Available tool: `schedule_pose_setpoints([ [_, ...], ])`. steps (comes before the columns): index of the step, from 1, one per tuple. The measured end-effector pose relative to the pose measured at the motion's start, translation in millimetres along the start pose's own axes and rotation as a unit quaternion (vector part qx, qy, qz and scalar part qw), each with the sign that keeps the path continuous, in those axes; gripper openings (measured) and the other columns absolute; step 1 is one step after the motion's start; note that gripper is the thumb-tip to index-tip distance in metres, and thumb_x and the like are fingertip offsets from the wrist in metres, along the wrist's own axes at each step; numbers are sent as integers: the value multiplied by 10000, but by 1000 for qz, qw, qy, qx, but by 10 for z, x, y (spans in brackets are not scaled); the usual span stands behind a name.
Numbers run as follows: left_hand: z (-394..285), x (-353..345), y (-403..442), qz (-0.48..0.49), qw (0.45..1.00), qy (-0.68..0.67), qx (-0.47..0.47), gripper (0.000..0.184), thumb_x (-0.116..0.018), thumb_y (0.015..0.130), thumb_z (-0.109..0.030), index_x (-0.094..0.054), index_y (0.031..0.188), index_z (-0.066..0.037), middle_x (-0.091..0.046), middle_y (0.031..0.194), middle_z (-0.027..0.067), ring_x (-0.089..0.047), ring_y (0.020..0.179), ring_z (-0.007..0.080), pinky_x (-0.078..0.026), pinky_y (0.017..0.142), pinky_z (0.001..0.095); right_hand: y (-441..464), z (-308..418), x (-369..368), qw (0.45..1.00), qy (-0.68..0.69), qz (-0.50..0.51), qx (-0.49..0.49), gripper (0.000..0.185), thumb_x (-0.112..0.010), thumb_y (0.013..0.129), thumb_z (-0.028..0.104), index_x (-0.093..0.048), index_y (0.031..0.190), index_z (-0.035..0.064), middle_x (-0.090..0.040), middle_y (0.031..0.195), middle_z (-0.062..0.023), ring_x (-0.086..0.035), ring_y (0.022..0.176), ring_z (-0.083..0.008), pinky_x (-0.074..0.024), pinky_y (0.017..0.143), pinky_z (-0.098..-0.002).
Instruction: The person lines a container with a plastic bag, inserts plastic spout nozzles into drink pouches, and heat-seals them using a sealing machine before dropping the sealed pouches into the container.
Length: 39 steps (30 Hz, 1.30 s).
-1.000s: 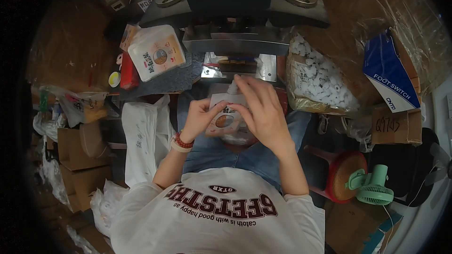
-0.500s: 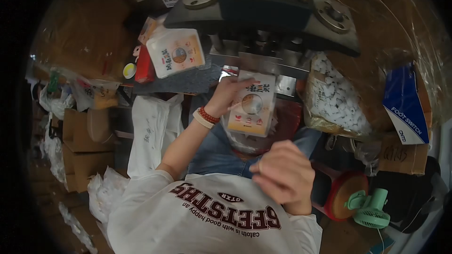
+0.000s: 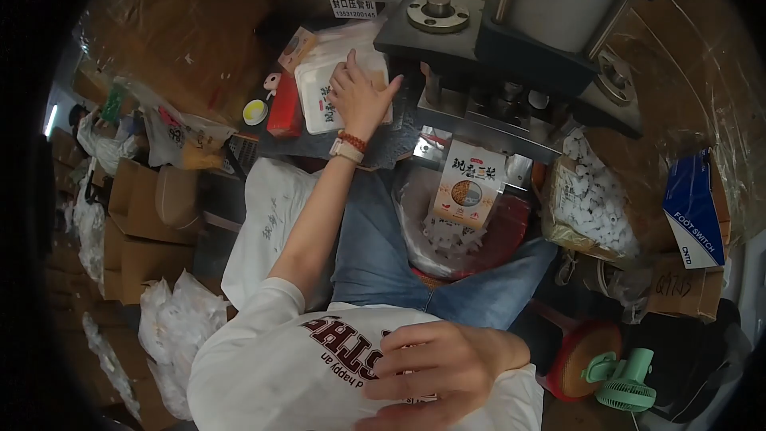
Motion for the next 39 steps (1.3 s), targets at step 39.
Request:
schedule_pose_setpoints([
  [39, 460, -158, 35, 73, 803, -587, 69, 840, -666, 666, 4, -270, 1406, -44, -399, 1362, 163, -383, 1268, 265, -280, 1088, 368, -485, -1742, 36, 885, 105, -203, -405, 276, -565, 924, 108, -555, 1178, 2, -642, 822, -52, -593, 772, -84, -467, 703, -224],
])
Point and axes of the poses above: each hand's wrist, its own y-axis towards the middle knuckle, its own x-axis out of the back of the hand, z = x × y, the point moved 5 cm from there along y, towards the middle knuckle
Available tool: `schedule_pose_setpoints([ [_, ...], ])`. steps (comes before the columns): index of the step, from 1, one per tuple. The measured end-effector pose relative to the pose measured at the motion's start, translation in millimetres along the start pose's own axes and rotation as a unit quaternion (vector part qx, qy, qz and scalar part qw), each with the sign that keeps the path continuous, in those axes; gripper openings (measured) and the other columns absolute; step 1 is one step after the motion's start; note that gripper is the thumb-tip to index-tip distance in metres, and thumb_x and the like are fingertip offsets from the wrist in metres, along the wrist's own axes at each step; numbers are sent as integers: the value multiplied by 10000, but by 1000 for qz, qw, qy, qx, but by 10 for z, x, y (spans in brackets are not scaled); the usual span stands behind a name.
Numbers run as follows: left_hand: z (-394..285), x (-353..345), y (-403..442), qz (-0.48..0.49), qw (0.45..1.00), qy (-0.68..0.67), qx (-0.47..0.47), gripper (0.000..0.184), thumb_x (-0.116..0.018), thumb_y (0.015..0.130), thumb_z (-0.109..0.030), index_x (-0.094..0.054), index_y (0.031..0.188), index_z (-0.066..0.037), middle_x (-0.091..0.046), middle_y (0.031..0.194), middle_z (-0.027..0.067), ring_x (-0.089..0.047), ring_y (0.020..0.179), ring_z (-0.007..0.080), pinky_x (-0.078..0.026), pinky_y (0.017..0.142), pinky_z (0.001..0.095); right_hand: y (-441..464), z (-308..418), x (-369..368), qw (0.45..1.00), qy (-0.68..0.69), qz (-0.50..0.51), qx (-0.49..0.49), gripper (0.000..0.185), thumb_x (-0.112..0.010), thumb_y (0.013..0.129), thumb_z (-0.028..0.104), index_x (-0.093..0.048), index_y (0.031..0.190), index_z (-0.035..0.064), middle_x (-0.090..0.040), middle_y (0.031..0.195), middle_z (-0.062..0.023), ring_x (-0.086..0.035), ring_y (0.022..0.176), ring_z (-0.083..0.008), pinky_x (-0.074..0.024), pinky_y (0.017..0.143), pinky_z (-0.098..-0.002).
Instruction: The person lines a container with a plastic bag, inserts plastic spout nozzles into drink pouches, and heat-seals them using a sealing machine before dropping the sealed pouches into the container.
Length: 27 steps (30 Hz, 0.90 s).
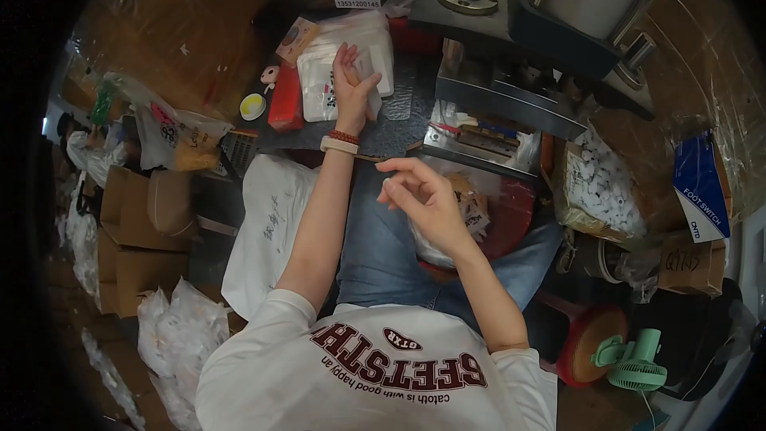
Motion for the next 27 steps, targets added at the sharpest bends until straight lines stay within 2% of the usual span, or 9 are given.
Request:
schedule_pose_setpoints([
  [3, -1, -27, -9, 9, 999, 37, -3, 834, -639, 666, 32, -266, 1408, -48, -399, 1364, 164, -381, 1270, 259, -272, 1092, 367, -11, -92, -27, 1000, 12, -10, -8, 243, -564, 931, 129, -581, 1143, 12, -638, 820, -46, -579, 760, -79, -458, 702, -218],
  [6, 17, -2, -20, 14, 1000, 19, -3, 828, -613, 662, 50, -268, 1408, -54, -388, 1379, 164, -372, 1283, 259, -258, 1101, 367, -120, -155, -20, 1000, 9, -9, -19, 222, -561, 934, 129, -594, 1120, 12, -636, 817, -45, -574, 749, -79, -455, 699, -215],
  [8, 68, 54, 4, 11, 999, -43, 10, 829, -595, 653, 56, -274, 1408, -58, -377, 1393, 164, -360, 1299, 259, -256, 1103, 363, -174, -174, 2, 1000, 9, -11, -23, 215, -559, 934, 127, -598, 1111, 10, -635, 817, -45, -573, 746, -79, -455, 701, -214],
  [9, 104, 84, 19, 26, 997, -67, 14, 809, -616, 699, 42, -272, 1420, -87, -357, 1410, 148, -360, 1299, 249, -358, 1042, 351, -206, -186, 26, 999, 7, -18, -28, 209, -558, 935, 124, -600, 1104, 9, -635, 819, -45, -573, 747, -79, -455, 701, -214],
  [20, 54, 76, 5, 57, 997, -50, 34, 809, -662, 745, 7, -248, 1433, -90, -328, 1425, 151, -351, 1303, 254, -357, 1045, 346, -142, -227, 24, 999, 31, -1, -37, 197, -562, 935, 121, -607, 1103, 28, -636, 854, -36, -581, 801, -73, -450, 726, -205],
  [22, 55, 77, -9, 55, 996, -63, 41, 808, -664, 747, 2, -246, 1433, -86, -329, 1425, 152, -353, 1302, 254, -350, 1050, 347, 83, -196, 70, 998, 9, -55, -18, 212, -566, 935, 132, -600, 1120, 33, -640, 918, -39, -591, 880, -86, -456, 783, -222],
  [24, 31, 84, -11, 51, 996, -59, 36, 799, -675, 737, 7, -266, 1419, -68, -349, 1418, 146, -338, 1309, 250, -300, 1080, 348, 492, -229, 95, 990, -30, -124, 67, 248, -569, 937, 155, -586, 1147, 25, -643, 987, -49, -592, 954, -108, -448, 842, -236],
  [26, 53, 94, -29, 50, 996, -64, 35, 790, -669, 741, 14, -269, 1418, -68, -352, 1417, 146, -337, 1311, 250, -298, 1080, 346, 996, -335, 187, 974, -111, -190, 52, 312, -570, 936, 207, -570, 1172, 3, -643, 1030, -72, -589, 997, -126, -446, 859, -242],
  [27, 49, 95, -13, 49, 996, -70, 31, 781, -662, 745, 21, -272, 1416, -68, -355, 1417, 146, -337, 1312, 249, -296, 1081, 345, 1270, -407, 234, 963, -135, -225, 68, 323, -575, 931, 230, -584, 1150, -7, -647, 996, -64, -589, 944, -118, -447, 820, -238],
])
Point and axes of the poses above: each hand's wrist, its own y-axis towards the middle knuckle, its own x-axis out of the back of the hand, z = x × y, the point moved 5 cm from there along y, towards the middle knuckle
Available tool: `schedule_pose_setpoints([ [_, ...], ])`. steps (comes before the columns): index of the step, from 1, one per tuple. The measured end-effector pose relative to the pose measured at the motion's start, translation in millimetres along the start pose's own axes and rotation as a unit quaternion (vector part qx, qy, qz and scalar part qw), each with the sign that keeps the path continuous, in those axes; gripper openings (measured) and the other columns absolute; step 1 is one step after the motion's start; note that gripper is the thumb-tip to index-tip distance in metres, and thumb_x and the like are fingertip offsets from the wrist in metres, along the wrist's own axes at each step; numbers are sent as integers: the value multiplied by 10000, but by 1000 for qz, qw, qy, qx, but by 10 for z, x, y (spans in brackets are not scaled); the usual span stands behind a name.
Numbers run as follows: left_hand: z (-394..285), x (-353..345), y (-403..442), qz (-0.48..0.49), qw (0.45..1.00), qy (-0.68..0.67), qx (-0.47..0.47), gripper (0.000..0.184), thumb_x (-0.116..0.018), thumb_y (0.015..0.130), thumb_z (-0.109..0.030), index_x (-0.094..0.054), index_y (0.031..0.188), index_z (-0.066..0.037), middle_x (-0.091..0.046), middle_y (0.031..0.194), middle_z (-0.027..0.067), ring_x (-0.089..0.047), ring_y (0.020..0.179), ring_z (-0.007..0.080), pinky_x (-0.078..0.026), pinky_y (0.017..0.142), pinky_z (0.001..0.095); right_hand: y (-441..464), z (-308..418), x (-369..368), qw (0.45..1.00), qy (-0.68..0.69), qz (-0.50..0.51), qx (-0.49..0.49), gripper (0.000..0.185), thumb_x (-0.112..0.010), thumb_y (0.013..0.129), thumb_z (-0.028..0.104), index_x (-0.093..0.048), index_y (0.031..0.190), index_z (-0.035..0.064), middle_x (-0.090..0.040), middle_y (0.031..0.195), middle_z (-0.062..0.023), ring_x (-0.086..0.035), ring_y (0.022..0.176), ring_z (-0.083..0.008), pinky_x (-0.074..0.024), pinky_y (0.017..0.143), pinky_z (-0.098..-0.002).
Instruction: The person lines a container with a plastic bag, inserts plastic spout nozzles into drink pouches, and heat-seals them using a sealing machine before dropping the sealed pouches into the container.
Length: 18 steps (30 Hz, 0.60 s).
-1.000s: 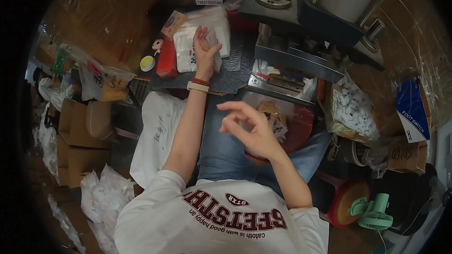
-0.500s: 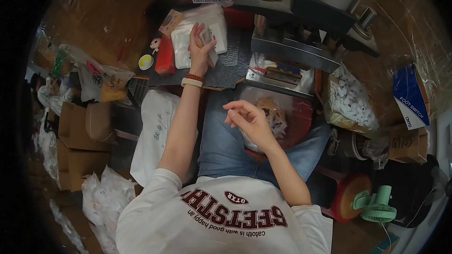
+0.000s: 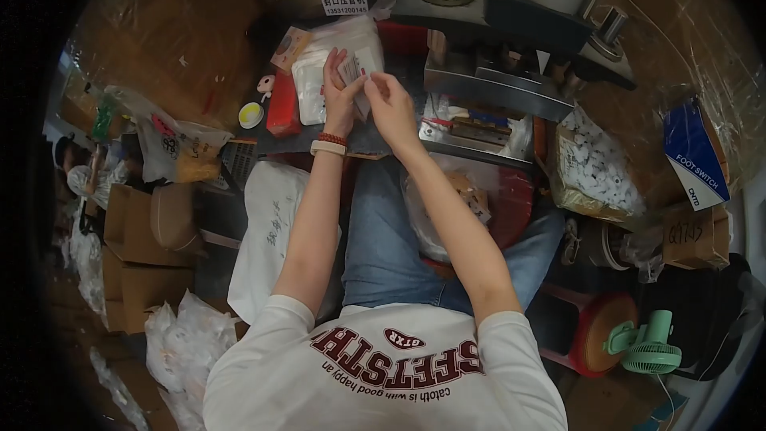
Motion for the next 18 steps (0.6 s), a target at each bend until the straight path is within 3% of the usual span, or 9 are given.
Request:
schedule_pose_setpoints([
  [2, -36, -24, -18, -3, 1000, 0, 1, 776, -655, 746, 30, -275, 1415, -67, -357, 1416, 145, -336, 1315, 248, -292, 1084, 345, 359, -163, -133, 999, -18, -37, 24, 338, -581, 927, 254, -598, 1127, -18, -651, 961, -57, -589, 890, -109, -449, 781, -233],
  [4, -42, -15, -19, -3, 1000, -7, 3, 777, -648, 735, 52, -287, 1412, -67, -360, 1417, 143, -332, 1323, 249, -277, 1095, 347, 630, -317, -301, 999, -24, 8, -42, 349, -592, 914, 294, -645, 1026, -32, -639, 851, -27, -546, 762, -87, -434, 672, -236],
  [7, -81, -14, -38, -8, 999, -33, 17, 786, -647, 727, 60, -289, 1414, -69, -359, 1420, 141, -329, 1327, 250, -267, 1102, 350, 725, -349, -325, 999, -8, 14, -42, 354, -595, 909, 311, -670, 902, -35, -605, 741, 7, -486, 666, -76, -399, 595, -239],
  [11, -82, -28, -47, -1, 1000, -8, 2, 797, -664, 721, 34, -290, 1418, -67, -361, 1423, 139, -336, 1317, 248, -261, 1104, 355, 740, -434, -266, 997, 38, 3, -71, 369, -583, 913, 309, -651, 838, -46, -580, 696, 15, -470, 648, -68, -392, 570, -248],
  [14, -107, -11, -58, -6, 1000, -30, 5, 804, -684, 715, 7, -293, 1415, -58, -361, 1422, 143, -341, 1310, 248, -256, 1105, 357, 726, -369, -268, 999, -30, -6, -33, 367, -564, 924, 293, -621, 799, -47, -548, 655, 3, -441, 629, -66, -384, 563, -262],
  [16, -115, 3, -60, -7, 999, -33, 5, 807, -690, 712, 0, -295, 1414, -56, -361, 1420, 145, -344, 1305, 248, -253, 1105, 357, 724, -292, -252, 993, -96, -49, 58, 372, -528, 916, 272, -617, 788, -66, -593, 625, -163, -585, 574, -201, -446, 569, -348],
  [18, -117, 3, -68, -9, 999, -38, 5, 811, -697, 709, -8, -296, 1413, -53, -362, 1419, 147, -347, 1300, 249, -250, 1106, 358, 723, -314, -249, 991, -94, -53, 74, 364, -516, 922, 265, -614, 800, -64, -595, 632, -176, -600, 580, -231, -447, 565, -353],
])
Point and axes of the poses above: each hand's wrist, its own y-axis towards the middle knuckle, its own x-axis out of the back of the hand, z = x × y, the point moved 5 cm from there along y, towards the middle knuckle
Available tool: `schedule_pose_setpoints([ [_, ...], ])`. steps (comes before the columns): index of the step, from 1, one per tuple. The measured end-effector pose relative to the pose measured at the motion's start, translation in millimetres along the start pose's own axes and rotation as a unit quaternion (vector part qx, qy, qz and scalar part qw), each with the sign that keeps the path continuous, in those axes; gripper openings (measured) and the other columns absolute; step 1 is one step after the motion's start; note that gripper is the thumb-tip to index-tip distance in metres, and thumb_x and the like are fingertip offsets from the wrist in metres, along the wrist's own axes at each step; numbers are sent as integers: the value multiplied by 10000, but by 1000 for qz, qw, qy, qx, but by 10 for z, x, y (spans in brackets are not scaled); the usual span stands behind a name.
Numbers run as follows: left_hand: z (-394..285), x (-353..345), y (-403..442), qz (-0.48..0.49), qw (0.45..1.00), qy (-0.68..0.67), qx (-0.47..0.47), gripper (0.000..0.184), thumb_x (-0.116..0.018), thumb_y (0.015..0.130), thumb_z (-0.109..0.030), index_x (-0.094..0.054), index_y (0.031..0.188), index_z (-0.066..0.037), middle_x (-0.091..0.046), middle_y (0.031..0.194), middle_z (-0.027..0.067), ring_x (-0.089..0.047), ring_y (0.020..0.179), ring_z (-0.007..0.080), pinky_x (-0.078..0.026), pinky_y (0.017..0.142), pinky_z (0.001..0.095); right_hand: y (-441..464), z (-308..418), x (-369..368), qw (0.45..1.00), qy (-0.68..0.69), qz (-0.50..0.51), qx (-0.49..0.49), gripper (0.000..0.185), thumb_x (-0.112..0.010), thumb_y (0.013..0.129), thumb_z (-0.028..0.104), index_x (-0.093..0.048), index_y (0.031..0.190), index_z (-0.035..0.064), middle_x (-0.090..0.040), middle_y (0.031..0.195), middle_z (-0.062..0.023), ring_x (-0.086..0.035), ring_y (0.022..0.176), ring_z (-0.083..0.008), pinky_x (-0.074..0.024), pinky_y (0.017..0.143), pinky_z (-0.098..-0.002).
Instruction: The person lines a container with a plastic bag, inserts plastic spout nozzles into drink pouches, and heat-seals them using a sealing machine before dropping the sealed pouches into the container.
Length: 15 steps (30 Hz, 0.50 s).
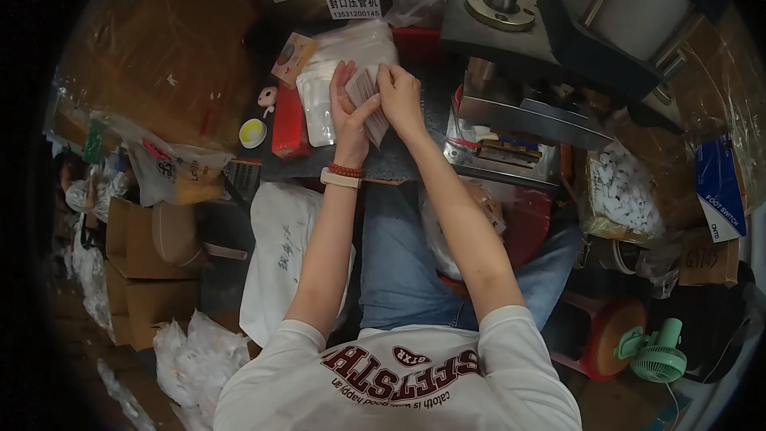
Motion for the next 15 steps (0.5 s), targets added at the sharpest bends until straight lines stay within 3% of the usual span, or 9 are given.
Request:
schedule_pose_setpoints([
  [2, -21, 47, -11, -22, 1000, 8, -13, 813, -709, 702, -36, -298, 1405, -41, -385, 1390, 148, -369, 1276, 258, -285, 1082, 366, -34, 10, 19, 1000, 3, -6, 16, 358, -505, 928, 259, -610, 812, -63, -596, 639, -189, -615, 585, -261, -449, 561, -358],
  [3, -27, 50, -31, -21, 1000, 7, -13, 813, -709, 702, -36, -298, 1405, -41, -385, 1390, 148, -369, 1276, 258, -285, 1082, 366, -51, 7, 7, 999, 28, 23, 4, 346, -501, 945, 260, -600, 834, -53, -553, 633, -113, -522, 596, -166, -418, 549, -315],
  [4, -66, 98, -86, -67, 991, 112, -31, 816, -718, 699, -60, -299, 1399, -33, -388, 1377, 154, -369, 1271, 269, -306, 1062, 375, -55, 14, -6, 997, 54, 51, -6, 335, -497, 963, 260, -591, 855, -43, -509, 628, -38, -428, 606, -71, -386, 538, -272],
  [5, -140, 120, -154, -112, 969, 216, -48, 820, -727, 696, -85, -299, 1393, -24, -391, 1364, 160, -369, 1266, 279, -328, 1043, 384, -53, 12, -5, 997, 54, 49, -5, 335, -497, 963, 260, -591, 855, -43, -509, 628, -38, -428, 606, -71, -386, 538, -272],
  [6, -263, 123, -242, -175, 919, 340, -100, 675, -726, 717, -156, -417, 1288, 28, -520, 1206, 188, -510, 1121, 291, -424, 937, 373, -54, 28, -15, 998, 34, 43, 15, 313, -516, 955, 243, -596, 862, -45, -540, 649, -37, -447, 619, -63, -397, 545, -261],
  [7, -381, 110, -283, -172, 919, 341, -100, 675, -726, 717, -156, -417, 1288, 28, -520, 1206, 188, -510, 1121, 291, -424, 937, 373, -64, 42, -27, 999, 15, 37, 35, 291, -534, 946, 226, -601, 869, -47, -571, 669, -36, -466, 632, -55, -407, 552, -250],
  [9, -336, 150, -353, -58, 905, 389, 158, 533, -721, 743, -224, -517, 1137, 71, -613, 992, 193, -624, 893, 291, -490, 805, 361, -119, 109, -72, 997, 38, 59, 27, 250, -556, 933, 200, -602, 896, -42, -603, 703, -40, -486, 652, -46, -419, 570, -236],
  [12, -407, 233, -393, -91, 896, 431, 57, 480, -724, 748, -274, -560, 1016, 89, -643, 839, 187, -659, 754, 298, -513, 712, 366, -232, 277, -132, 987, 106, 121, 0, 192, -590, 910, 156, -598, 952, -32, -652, 767, -49, -517, 689, -32, -438, 603, -216],
  [15, -548, 132, -415, -89, 931, 352, 41, 483, -733, 746, -284, -563, 1007, 85, -655, 873, 211, -669, 809, 310, -514, 712, 375, -295, 327, -120, 979, 129, 155, -16, 187, -605, 899, 137, -581, 1001, -17, -663, 789, -46, -525, 694, -28, -445, 611, -217],
])
Point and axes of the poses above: each hand's wrist, its own y-axis towards the middle knuckle, its own x-axis out of the back of the hand, z = x × y, the point moved 5 cm from there along y, towards the middle knuckle
